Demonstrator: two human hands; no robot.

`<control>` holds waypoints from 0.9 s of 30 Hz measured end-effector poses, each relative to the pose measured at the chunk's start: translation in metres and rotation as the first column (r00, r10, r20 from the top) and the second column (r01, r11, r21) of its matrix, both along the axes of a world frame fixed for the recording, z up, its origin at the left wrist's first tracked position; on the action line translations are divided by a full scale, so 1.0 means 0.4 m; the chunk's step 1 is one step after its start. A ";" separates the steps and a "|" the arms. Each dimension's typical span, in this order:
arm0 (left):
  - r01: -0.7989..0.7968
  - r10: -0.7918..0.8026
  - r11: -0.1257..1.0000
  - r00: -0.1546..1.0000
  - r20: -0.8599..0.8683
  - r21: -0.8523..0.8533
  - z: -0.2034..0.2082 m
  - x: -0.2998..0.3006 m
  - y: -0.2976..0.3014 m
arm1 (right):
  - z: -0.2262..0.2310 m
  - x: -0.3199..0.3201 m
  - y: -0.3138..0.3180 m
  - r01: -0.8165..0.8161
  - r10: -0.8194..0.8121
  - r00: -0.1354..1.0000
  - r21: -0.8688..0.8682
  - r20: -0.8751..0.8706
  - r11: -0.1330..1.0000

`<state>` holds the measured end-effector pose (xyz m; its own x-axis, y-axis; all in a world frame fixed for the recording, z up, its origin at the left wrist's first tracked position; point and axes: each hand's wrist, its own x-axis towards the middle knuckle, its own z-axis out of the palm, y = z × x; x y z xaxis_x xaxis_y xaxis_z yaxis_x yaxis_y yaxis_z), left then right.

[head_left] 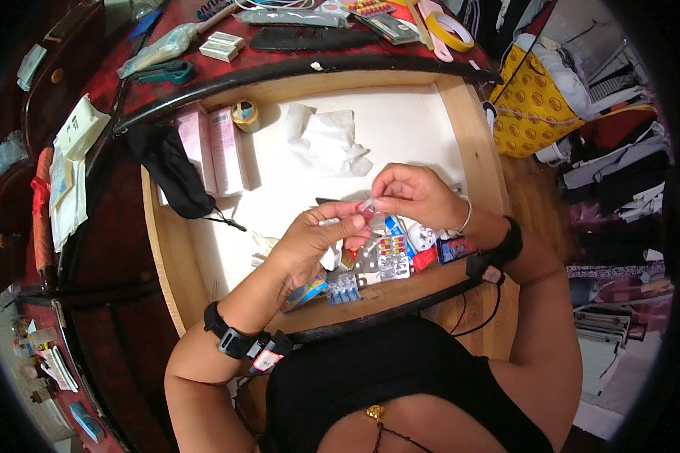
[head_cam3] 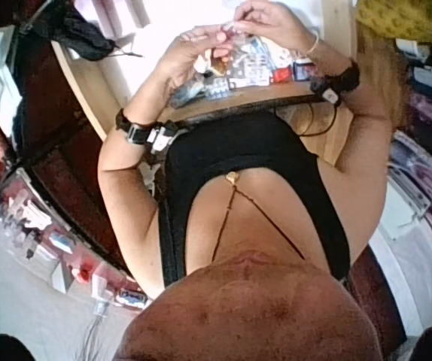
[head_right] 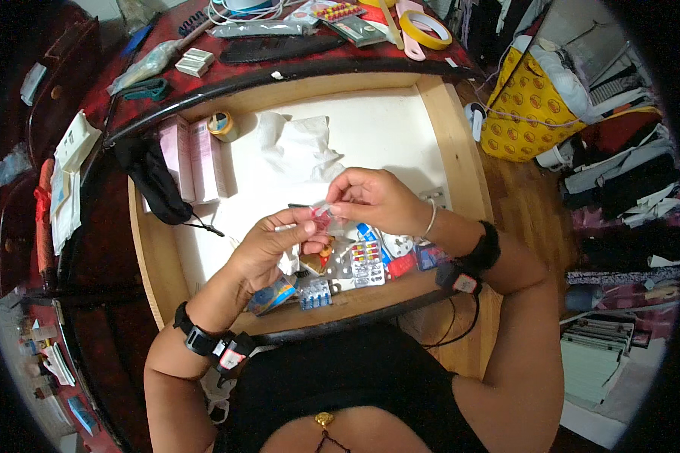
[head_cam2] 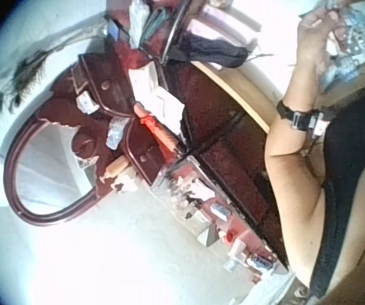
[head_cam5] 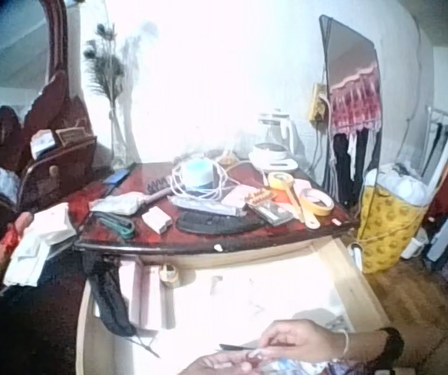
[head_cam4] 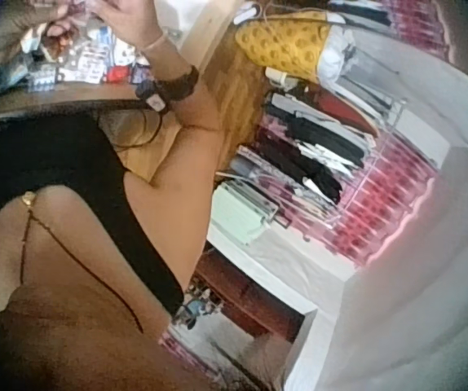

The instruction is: The person organizes the contents of a dresser drawer by hand, picking up items such as a hairbrush, medicine blister packs, tape, and small containers, and wiping the bottom of the drawer with a white cloth.

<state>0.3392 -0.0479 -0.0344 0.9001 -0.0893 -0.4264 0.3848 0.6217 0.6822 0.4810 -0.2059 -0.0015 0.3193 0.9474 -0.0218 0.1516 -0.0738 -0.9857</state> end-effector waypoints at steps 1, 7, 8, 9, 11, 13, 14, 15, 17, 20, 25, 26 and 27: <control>-0.025 0.025 1.000 1.000 0.005 -0.006 0.019 -0.002 0.009 | 0.021 -0.002 0.018 -0.060 0.055 0.957 0.010 0.285 0.998; -0.361 0.373 0.927 0.915 0.154 -0.103 0.053 -0.008 0.102 | 0.103 0.001 0.100 0.014 -0.082 0.882 0.148 0.465 0.989; -0.361 0.367 0.930 0.921 0.129 -0.070 0.059 -0.012 0.105 | 0.094 0.000 0.098 0.004 -0.083 0.878 0.166 0.471 0.986; -0.422 0.446 0.885 0.889 0.101 -0.197 0.058 -0.009 0.136 | 0.081 0.005 0.093 -0.087 0.086 0.844 -0.024 0.530 0.996; -0.511 0.553 0.802 0.831 0.061 -0.309 0.056 -0.010 0.180 | 0.047 0.013 0.095 -0.192 0.258 0.806 -0.177 0.532 0.965; -0.552 0.591 0.763 0.807 0.015 -0.336 0.061 -0.016 0.190 | -0.050 -0.026 0.077 -0.219 0.360 0.646 -0.289 0.673 0.932; -0.505 0.566 0.767 0.823 0.046 -0.396 0.050 -0.024 0.204 | -0.110 -0.042 0.058 -0.208 0.306 0.565 -0.226 0.766 0.952; -0.548 0.594 0.736 0.804 -0.008 -0.396 0.059 -0.016 0.191 | -0.141 -0.051 0.043 -0.247 0.366 0.439 -0.281 0.821 0.927; -0.630 0.647 0.690 0.758 -0.086 -0.357 0.084 -0.008 0.169 | -0.149 -0.061 0.044 -0.299 0.372 0.319 -0.280 0.872 0.912; -0.493 0.546 0.812 0.831 0.106 -0.312 0.057 -0.024 0.183 | -0.102 -0.021 0.040 -0.353 0.537 0.447 -0.410 0.715 0.841; -0.625 0.637 0.724 0.768 -0.066 -0.293 0.081 -0.022 0.189 | -0.058 0.038 0.038 -0.371 0.531 0.629 -0.380 0.568 0.847; -0.623 0.635 0.724 0.769 -0.067 -0.295 0.078 -0.021 0.192 | -0.076 0.017 0.035 -0.297 0.513 0.614 -0.426 0.600 0.855; -0.621 0.653 0.689 0.756 -0.050 -0.373 0.074 -0.022 0.197 | -0.096 -0.009 0.031 -0.222 0.497 0.596 -0.465 0.631 0.857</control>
